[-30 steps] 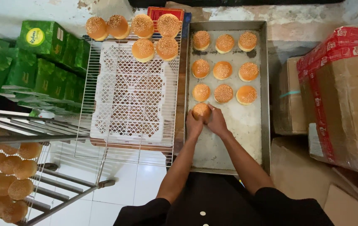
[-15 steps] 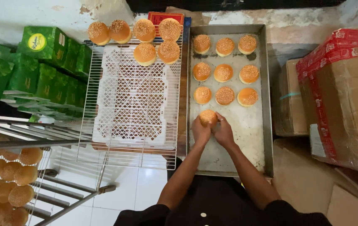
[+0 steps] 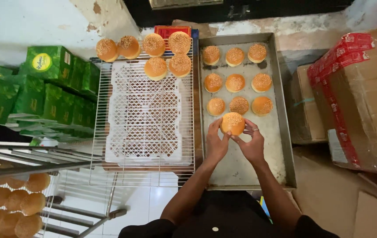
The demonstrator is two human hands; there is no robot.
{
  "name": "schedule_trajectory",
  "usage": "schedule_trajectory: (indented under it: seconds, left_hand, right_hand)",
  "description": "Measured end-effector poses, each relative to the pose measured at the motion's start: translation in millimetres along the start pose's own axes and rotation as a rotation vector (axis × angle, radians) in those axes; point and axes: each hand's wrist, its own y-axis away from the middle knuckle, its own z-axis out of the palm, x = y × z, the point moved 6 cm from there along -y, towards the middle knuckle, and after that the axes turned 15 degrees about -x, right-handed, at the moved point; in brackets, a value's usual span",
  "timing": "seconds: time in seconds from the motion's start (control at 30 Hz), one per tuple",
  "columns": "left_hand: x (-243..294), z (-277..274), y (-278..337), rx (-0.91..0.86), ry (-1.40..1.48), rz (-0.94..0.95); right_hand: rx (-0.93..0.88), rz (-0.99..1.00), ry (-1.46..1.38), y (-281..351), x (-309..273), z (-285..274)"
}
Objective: Arrange hamburger buns from a baking tray onto a cooling rack.
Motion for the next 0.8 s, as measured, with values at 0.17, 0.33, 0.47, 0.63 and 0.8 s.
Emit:
schedule_trajectory:
  seconds: [0.17,0.33,0.47,0.63,0.8]
  left_hand:
    - [3.0,-42.8,-8.4,-0.061,0.076,-0.017]
    - [19.8,-100.0,-16.2,-0.104,0.084,-0.010]
    - [-7.4,-142.2,-22.2,-0.033,0.032,0.059]
    - [-23.9,-199.4,-27.5,0.030,-0.033,0.072]
    - [-19.1,-260.4,-25.4,0.116,-0.009,0.135]
  right_hand:
    - [0.024,-0.061,-0.005,-12.4,-56.0,21.6]
    - [0.001,-0.100,-0.043,-32.5,-91.6,58.1]
    - [-0.037,-0.155,-0.032,-52.6,-95.9,96.3]
    - [-0.092,-0.205,-0.049,-78.8,-108.8,147.6]
    - [-0.194,-0.207,-0.066,-102.3,-141.6,199.6]
